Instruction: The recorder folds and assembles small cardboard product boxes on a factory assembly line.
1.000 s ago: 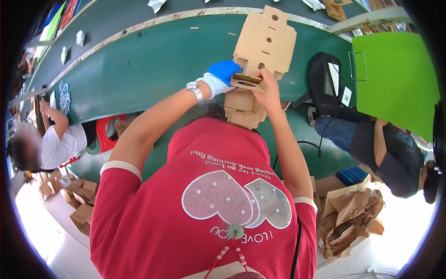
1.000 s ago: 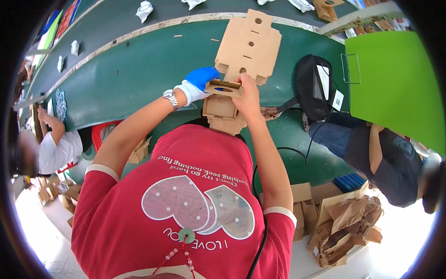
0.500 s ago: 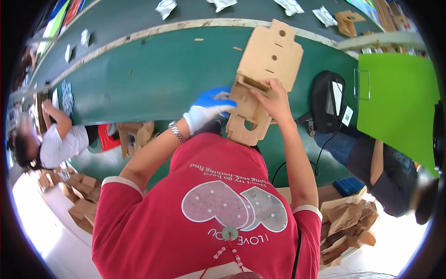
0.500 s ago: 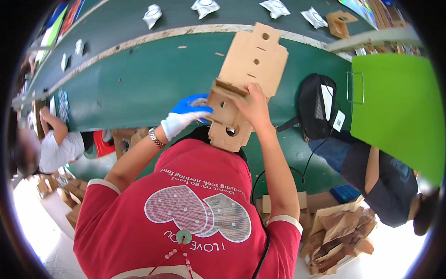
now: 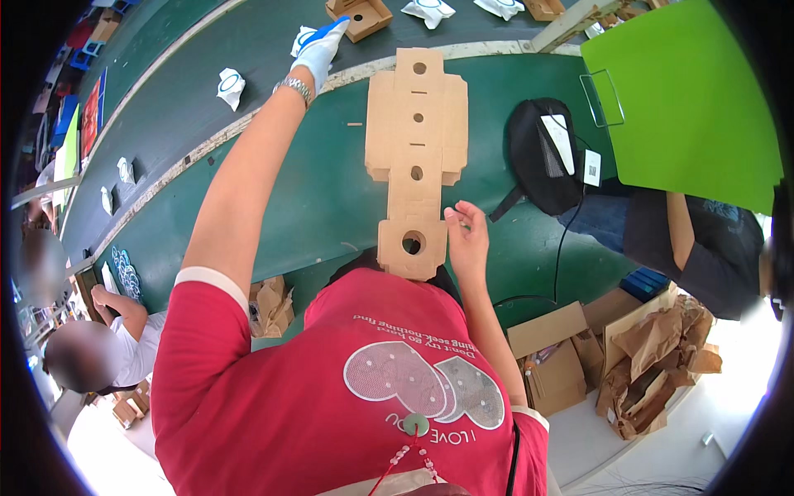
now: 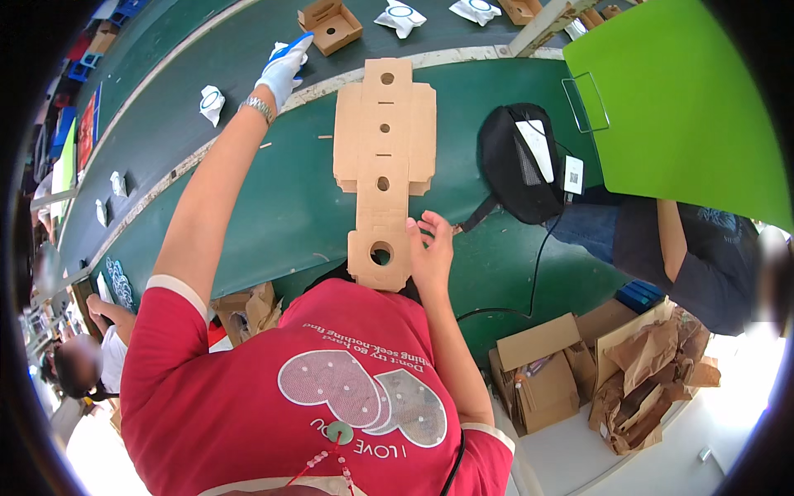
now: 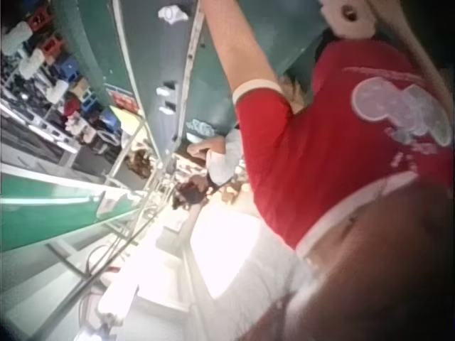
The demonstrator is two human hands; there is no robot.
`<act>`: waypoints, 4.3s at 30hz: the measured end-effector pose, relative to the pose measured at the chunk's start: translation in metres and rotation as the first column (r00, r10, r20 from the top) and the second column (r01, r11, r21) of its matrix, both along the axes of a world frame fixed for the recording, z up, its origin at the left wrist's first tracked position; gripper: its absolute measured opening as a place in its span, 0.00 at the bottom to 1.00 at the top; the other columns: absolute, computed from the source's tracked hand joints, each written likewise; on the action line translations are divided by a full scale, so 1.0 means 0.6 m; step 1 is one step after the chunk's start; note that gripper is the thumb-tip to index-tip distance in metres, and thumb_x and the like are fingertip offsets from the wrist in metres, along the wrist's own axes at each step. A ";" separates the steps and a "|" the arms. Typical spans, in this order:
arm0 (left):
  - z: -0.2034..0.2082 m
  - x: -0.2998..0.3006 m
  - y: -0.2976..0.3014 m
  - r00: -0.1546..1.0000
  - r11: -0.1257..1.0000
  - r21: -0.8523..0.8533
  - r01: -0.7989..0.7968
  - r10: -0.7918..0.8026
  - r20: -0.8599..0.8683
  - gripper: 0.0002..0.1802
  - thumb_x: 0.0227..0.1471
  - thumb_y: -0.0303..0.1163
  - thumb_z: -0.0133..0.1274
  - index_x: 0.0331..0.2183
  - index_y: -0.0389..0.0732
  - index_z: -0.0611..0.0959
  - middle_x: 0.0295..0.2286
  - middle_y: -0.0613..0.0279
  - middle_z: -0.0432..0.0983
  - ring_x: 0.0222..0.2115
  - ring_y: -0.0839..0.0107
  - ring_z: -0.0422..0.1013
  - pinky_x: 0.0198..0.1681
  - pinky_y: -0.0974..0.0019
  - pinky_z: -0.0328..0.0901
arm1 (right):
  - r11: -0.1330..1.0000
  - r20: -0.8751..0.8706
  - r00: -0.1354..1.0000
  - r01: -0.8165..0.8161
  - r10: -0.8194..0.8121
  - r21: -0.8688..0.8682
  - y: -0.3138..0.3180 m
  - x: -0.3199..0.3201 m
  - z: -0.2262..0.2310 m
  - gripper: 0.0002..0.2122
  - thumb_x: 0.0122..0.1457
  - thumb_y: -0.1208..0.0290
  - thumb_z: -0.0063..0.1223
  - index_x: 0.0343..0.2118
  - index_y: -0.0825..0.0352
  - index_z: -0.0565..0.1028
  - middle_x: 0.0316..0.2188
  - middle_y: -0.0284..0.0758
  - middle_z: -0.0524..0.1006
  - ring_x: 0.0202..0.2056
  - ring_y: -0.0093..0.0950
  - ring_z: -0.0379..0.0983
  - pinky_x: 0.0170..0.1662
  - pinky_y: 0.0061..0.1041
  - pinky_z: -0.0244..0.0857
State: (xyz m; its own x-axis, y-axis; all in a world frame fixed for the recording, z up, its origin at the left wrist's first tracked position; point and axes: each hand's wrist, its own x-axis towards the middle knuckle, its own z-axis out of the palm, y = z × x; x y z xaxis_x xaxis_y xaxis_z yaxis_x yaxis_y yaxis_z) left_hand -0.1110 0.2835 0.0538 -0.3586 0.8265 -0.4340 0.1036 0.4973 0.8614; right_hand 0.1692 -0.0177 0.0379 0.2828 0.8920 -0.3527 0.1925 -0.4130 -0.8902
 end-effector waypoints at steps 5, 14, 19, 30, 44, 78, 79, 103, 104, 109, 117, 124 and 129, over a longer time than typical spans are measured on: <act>0.010 0.028 -0.254 0.987 0.992 0.120 0.027 -0.045 0.155 0.42 0.54 0.54 0.54 0.61 0.38 0.66 0.59 0.55 0.63 0.60 0.65 0.59 0.62 0.64 0.52 | 0.992 0.311 0.942 -0.129 0.127 -0.012 -0.077 -0.017 -0.050 0.33 0.59 0.59 0.58 0.56 0.83 0.59 0.57 0.57 0.59 0.59 0.47 0.56 0.62 0.39 0.53; 0.012 0.129 -0.598 0.850 0.866 0.039 0.498 -0.497 0.176 0.25 0.62 0.32 0.44 0.60 0.40 0.67 0.62 0.48 0.55 0.64 0.58 0.53 0.66 0.60 0.49 | 0.937 0.249 0.906 -0.309 0.342 -0.162 -0.097 -0.065 -0.012 0.42 0.60 0.57 0.55 0.61 0.87 0.46 0.64 0.65 0.43 0.67 0.54 0.37 0.69 0.40 0.35; -0.002 0.168 -0.604 0.971 0.986 -0.047 0.162 -0.151 0.188 0.33 0.57 0.43 0.54 0.57 0.33 0.65 0.55 0.47 0.65 0.56 0.60 0.63 0.59 0.63 0.58 | 0.944 0.461 0.839 -0.330 0.288 0.009 -0.112 -0.090 0.029 0.36 0.61 0.63 0.54 0.61 0.83 0.50 0.61 0.60 0.53 0.62 0.50 0.52 0.65 0.39 0.44; 0.146 0.175 -0.564 0.419 0.989 -0.115 0.088 0.068 0.905 0.23 0.61 0.44 0.49 0.51 0.37 0.73 0.35 0.63 0.77 0.30 0.76 0.73 0.38 0.71 0.67 | 0.898 -0.795 0.601 -0.391 0.080 -0.205 -0.039 -0.003 0.114 0.19 0.69 0.55 0.41 0.21 0.58 0.63 0.15 0.23 0.59 0.19 0.15 0.55 0.25 0.20 0.52; 0.146 0.073 -0.532 0.646 0.909 0.103 -0.404 0.203 0.736 0.07 0.52 0.29 0.56 0.36 0.41 0.82 0.33 0.63 0.80 0.34 0.68 0.78 0.31 0.66 0.72 | 0.748 -0.969 0.100 -0.655 0.224 0.106 0.071 0.031 0.140 0.57 0.48 0.19 0.23 0.64 0.75 0.56 0.62 0.46 0.62 0.57 0.42 0.65 0.59 0.42 0.59; 0.064 0.203 -0.590 0.937 0.795 0.515 -0.321 0.188 0.293 0.27 0.59 0.29 0.53 0.59 0.39 0.67 0.56 0.60 0.67 0.51 0.73 0.66 0.53 0.67 0.63 | 0.920 -0.510 0.780 -0.214 0.364 0.328 -0.008 -0.038 0.076 0.16 0.70 0.60 0.41 0.46 0.71 0.67 0.40 0.31 0.73 0.41 0.20 0.69 0.46 0.21 0.64; 0.061 0.205 -0.596 0.950 0.767 0.594 -0.241 0.063 0.305 0.20 0.61 0.32 0.50 0.54 0.38 0.73 0.53 0.59 0.71 0.50 0.69 0.69 0.51 0.66 0.64 | 0.894 -0.503 0.747 -0.294 0.435 0.337 -0.008 -0.033 0.078 0.17 0.70 0.58 0.40 0.47 0.71 0.68 0.41 0.32 0.73 0.42 0.21 0.69 0.47 0.22 0.64; 0.156 0.056 -0.506 0.613 0.578 0.228 0.783 -0.659 -0.436 0.31 0.53 0.43 0.56 0.55 0.40 0.71 0.48 0.52 0.74 0.48 0.59 0.72 0.52 0.61 0.66 | 0.364 0.566 0.348 -0.927 0.747 0.090 0.127 0.002 0.128 0.09 0.49 0.72 0.52 0.27 0.75 0.77 0.22 0.51 0.77 0.24 0.47 0.76 0.32 0.42 0.71; 0.132 0.016 -0.503 0.656 0.490 0.453 0.745 -0.664 -0.360 0.34 0.55 0.42 0.55 0.59 0.39 0.67 0.54 0.54 0.70 0.53 0.62 0.69 0.56 0.61 0.63 | 0.495 0.508 0.435 -0.869 0.744 0.019 0.145 0.015 0.121 0.10 0.51 0.72 0.53 0.29 0.75 0.77 0.24 0.51 0.78 0.24 0.44 0.77 0.32 0.41 0.72; 0.150 0.097 -0.574 0.846 0.652 0.539 0.533 -0.434 -0.311 0.43 0.52 0.41 0.61 0.62 0.41 0.60 0.58 0.58 0.61 0.59 0.60 0.59 0.62 0.57 0.57 | 0.884 -0.309 0.835 -0.464 0.456 0.049 0.120 0.033 0.128 0.07 0.56 0.73 0.53 0.30 0.74 0.74 0.30 0.44 0.80 0.26 0.32 0.77 0.28 0.33 0.70; 0.093 0.188 -0.576 0.819 0.767 0.588 -0.257 -0.151 0.554 0.21 0.46 0.25 0.63 0.45 0.38 0.78 0.38 0.60 0.78 0.39 0.70 0.75 0.43 0.64 0.71 | 0.830 -0.534 0.638 -0.475 0.554 0.294 0.004 0.008 0.200 0.46 0.57 0.61 0.60 0.69 0.67 0.39 0.62 0.39 0.55 0.65 0.30 0.49 0.65 0.29 0.46; 0.103 0.239 -0.577 0.568 0.823 0.420 -0.382 -0.150 0.809 0.19 0.57 0.30 0.53 0.50 0.41 0.74 0.43 0.63 0.74 0.46 0.68 0.72 0.50 0.62 0.68 | 0.732 -0.161 0.754 -0.527 0.637 0.431 -0.018 0.049 0.149 0.48 0.41 0.65 0.74 0.63 0.71 0.54 0.55 0.42 0.60 0.60 0.35 0.58 0.63 0.34 0.52; 0.051 0.219 -0.583 0.427 0.886 0.396 -0.242 -0.270 0.863 0.45 0.55 0.53 0.51 0.65 0.43 0.53 0.63 0.53 0.55 0.60 0.57 0.59 0.63 0.51 0.55 | 0.661 -0.411 0.520 -0.635 0.749 0.400 -0.017 0.081 0.154 0.42 0.51 0.57 0.65 0.63 0.71 0.55 0.58 0.43 0.61 0.63 0.34 0.55 0.65 0.33 0.48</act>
State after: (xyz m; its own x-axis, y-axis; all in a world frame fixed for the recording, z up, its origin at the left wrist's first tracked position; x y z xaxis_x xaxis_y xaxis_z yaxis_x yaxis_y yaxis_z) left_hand 0.0205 -0.0662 0.0841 0.0250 0.9927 -0.1178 -0.8265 0.0868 0.5562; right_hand 0.2179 -0.0276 0.1306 -0.6209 0.7824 -0.0481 -0.1466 -0.1761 -0.9734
